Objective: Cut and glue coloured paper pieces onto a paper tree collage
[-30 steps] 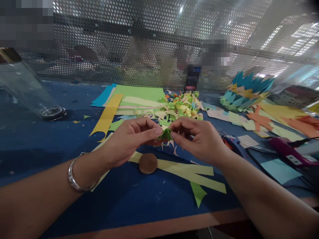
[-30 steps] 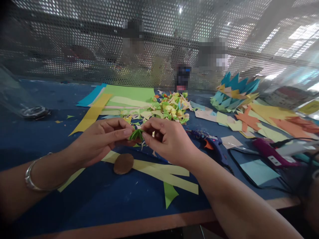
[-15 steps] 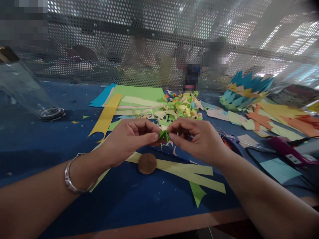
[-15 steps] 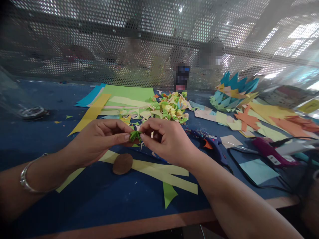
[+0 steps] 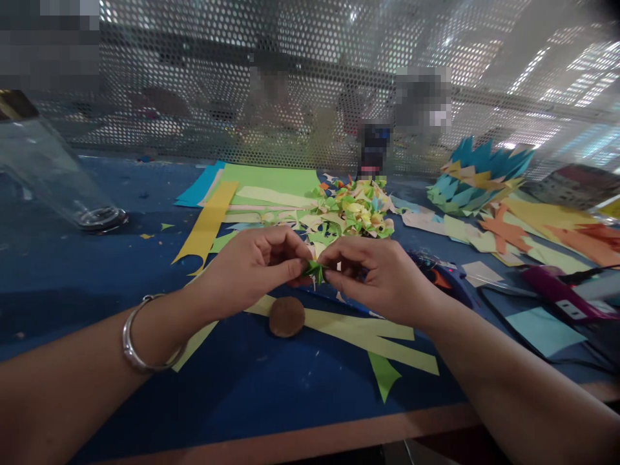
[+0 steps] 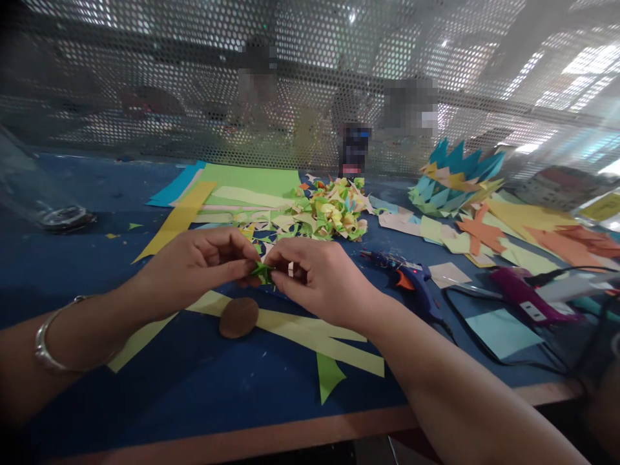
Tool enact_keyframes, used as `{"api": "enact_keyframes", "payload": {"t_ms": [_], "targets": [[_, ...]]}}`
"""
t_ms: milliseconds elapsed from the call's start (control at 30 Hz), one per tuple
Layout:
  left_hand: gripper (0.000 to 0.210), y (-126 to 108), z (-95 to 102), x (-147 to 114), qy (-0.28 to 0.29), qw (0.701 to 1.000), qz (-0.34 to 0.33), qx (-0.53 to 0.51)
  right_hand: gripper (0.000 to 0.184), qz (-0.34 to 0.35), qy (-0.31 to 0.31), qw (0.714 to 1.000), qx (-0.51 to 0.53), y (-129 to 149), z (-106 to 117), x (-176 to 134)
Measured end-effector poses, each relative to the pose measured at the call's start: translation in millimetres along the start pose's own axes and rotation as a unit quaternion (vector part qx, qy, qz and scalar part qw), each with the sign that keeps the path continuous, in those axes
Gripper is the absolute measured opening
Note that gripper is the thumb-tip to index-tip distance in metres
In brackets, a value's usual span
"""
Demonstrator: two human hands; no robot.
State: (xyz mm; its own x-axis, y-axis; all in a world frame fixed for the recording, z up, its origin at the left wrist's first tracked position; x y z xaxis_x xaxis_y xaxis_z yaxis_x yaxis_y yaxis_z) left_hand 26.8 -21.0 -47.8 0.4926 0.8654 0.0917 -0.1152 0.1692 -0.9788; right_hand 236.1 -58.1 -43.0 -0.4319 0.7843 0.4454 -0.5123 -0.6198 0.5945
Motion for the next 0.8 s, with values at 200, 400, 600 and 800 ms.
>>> {"api": "enact_keyframes", "payload": {"t_ms": [200, 400, 600, 800], "targets": [[0.006, -1.0, 8.1, 3.2, 0.116, 0.982, 0.114, -0.094, 0.012, -0.005, 0.034, 0.999, 0.026, 3.3, -2.1, -3.0], [0.005, -0.1, 9.8, 4.0, 0.161, 0.965, 0.173, -0.114, 0.030, 0.000, 0.070, 0.997, 0.044, 8.0, -4.0, -4.2], [0.005, 0.3, 6.8, 4.4, 0.152, 0.963, 0.190, -0.113, 0.017, -0.015, 0.096, 0.994, 0.049, 9.6, -6.3, -2.0], [0.008, 3.7, -0.3, 1.9, 0.133, 0.970, 0.166, -0.115, 0.016, -0.013, 0.093, 0.995, 0.034, 8.5, -7.3, -2.4]]}}
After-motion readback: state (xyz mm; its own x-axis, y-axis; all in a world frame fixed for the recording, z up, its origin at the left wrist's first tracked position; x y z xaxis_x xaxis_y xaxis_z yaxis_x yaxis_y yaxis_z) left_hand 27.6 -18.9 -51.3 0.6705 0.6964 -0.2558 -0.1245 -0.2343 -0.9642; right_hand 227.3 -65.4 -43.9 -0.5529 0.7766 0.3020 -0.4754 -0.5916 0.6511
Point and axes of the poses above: each hand's wrist, its own x-axis towards the middle knuckle, its own z-axis out of the back of the hand, y = z × x, the point moved 1 cm from there along x, towards the middle knuckle, and after that the axes turned 4 degrees about -y, right-handed, at the moved point
